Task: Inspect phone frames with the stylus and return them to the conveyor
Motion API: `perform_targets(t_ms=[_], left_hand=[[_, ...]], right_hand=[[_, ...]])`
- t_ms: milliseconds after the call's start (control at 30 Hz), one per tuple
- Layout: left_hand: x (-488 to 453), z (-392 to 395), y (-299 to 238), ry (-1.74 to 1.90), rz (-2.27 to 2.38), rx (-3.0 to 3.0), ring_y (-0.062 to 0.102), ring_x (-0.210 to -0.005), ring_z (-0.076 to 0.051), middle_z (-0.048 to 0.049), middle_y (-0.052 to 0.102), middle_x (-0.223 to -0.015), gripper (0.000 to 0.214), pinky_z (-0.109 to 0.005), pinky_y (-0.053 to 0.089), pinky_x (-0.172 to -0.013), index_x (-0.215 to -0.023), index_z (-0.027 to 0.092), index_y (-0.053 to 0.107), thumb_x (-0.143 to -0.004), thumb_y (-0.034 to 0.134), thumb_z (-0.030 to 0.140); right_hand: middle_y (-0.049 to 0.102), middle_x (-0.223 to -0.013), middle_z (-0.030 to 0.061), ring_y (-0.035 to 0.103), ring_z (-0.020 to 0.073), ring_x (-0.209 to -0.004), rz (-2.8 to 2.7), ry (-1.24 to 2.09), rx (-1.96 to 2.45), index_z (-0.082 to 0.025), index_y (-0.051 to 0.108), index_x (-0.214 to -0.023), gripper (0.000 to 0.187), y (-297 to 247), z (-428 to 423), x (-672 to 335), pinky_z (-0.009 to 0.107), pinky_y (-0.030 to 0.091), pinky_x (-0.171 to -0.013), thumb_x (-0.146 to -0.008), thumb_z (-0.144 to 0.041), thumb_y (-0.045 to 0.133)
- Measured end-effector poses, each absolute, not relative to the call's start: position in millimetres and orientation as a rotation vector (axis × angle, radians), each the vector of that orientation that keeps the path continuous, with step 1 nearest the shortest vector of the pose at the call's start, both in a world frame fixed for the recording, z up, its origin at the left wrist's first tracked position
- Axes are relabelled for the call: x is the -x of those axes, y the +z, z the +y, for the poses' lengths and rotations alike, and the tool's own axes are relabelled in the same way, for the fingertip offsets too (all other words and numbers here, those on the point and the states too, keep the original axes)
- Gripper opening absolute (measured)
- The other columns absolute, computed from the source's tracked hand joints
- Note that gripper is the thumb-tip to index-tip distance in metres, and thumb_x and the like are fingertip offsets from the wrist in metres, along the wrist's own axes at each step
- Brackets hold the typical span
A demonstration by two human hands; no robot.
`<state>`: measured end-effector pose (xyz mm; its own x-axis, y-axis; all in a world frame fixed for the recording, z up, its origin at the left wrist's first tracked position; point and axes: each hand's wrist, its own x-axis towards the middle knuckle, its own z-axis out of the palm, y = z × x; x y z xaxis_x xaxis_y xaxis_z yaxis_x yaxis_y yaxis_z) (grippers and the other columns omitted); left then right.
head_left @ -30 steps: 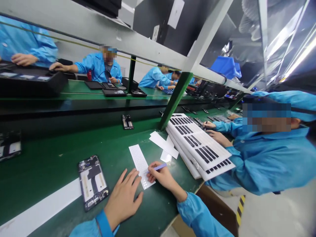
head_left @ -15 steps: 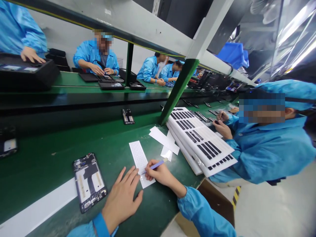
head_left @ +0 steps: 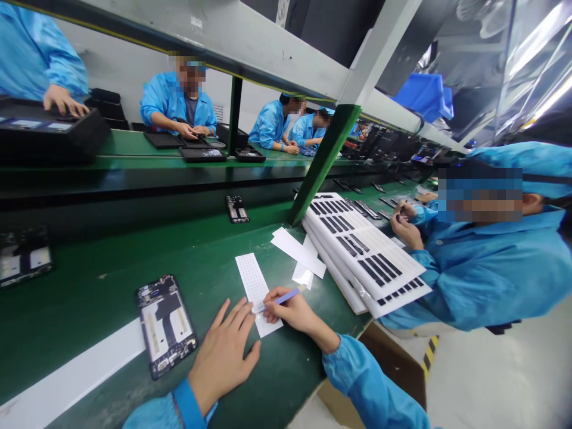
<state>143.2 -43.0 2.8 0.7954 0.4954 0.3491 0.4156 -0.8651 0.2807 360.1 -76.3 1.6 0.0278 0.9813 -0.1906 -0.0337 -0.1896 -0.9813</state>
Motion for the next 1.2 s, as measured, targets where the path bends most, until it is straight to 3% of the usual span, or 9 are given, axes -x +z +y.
perform_targets(t_ms=[300,500,633,800,1200], left_hand=[[-133,-58,19,0.773,0.752,-2.777,0.044,-0.133,-0.025,-0.0104,0.051,-0.138,0.033,-0.047,0.035,-0.113,-0.119,0.018,0.055,-0.087,0.051,0.023],[-41,-46,23,1.004,0.969,-2.827,0.05,-0.124,-0.022,-0.0081,0.061,-0.12,0.022,-0.046,0.031,-0.114,-0.109,0.02,0.057,-0.088,0.051,0.017],[10,-6,11,1.041,1.468,-2.725,0.049,-0.125,-0.029,-0.0126,0.059,-0.122,0.028,-0.054,0.026,-0.114,-0.114,0.016,0.055,-0.09,0.053,0.03],[15,14,-1,0.904,1.577,-2.657,0.041,-0.134,-0.032,-0.0131,0.053,-0.137,0.057,-0.054,0.023,-0.114,-0.135,0.016,0.043,-0.089,0.054,0.048],[13,13,-5,0.793,1.571,-2.62,0.045,-0.132,-0.029,-0.0103,0.056,-0.134,0.052,-0.05,0.028,-0.114,-0.132,0.018,0.048,-0.089,0.053,0.047]], right_hand=[[0.07,-0.065,0.0048,0.067,0.0177,-0.053,-0.975,1.215,1.348,-0.016,0.062,-0.081,0.044,16,-75,-355,0.028,0.055,-0.052,-0.068,-0.055,0.079],[0.073,-0.072,0.0081,0.071,0.0197,-0.06,-1.105,1.281,1.197,-0.015,0.064,-0.083,0.04,40,-28,-290,0.029,0.058,-0.056,-0.074,-0.052,0.077],[0.073,-0.073,0.0075,0.071,0.0189,-0.063,-1.258,1.397,1.072,-0.014,0.065,-0.085,0.045,39,30,-221,0.029,0.059,-0.059,-0.07,-0.055,0.078],[0.07,-0.066,0.0043,0.068,0.0149,-0.053,-1.279,1.465,1.098,-0.013,0.063,-0.081,0.05,14,73,-181,0.025,0.056,-0.053,-0.064,-0.058,0.079],[0.071,-0.067,0.0048,0.066,0.0128,-0.052,-1.394,1.47,1.104,-0.014,0.064,-0.077,0.044,6,70,-186,0.021,0.052,-0.048,-0.068,-0.055,0.077]])
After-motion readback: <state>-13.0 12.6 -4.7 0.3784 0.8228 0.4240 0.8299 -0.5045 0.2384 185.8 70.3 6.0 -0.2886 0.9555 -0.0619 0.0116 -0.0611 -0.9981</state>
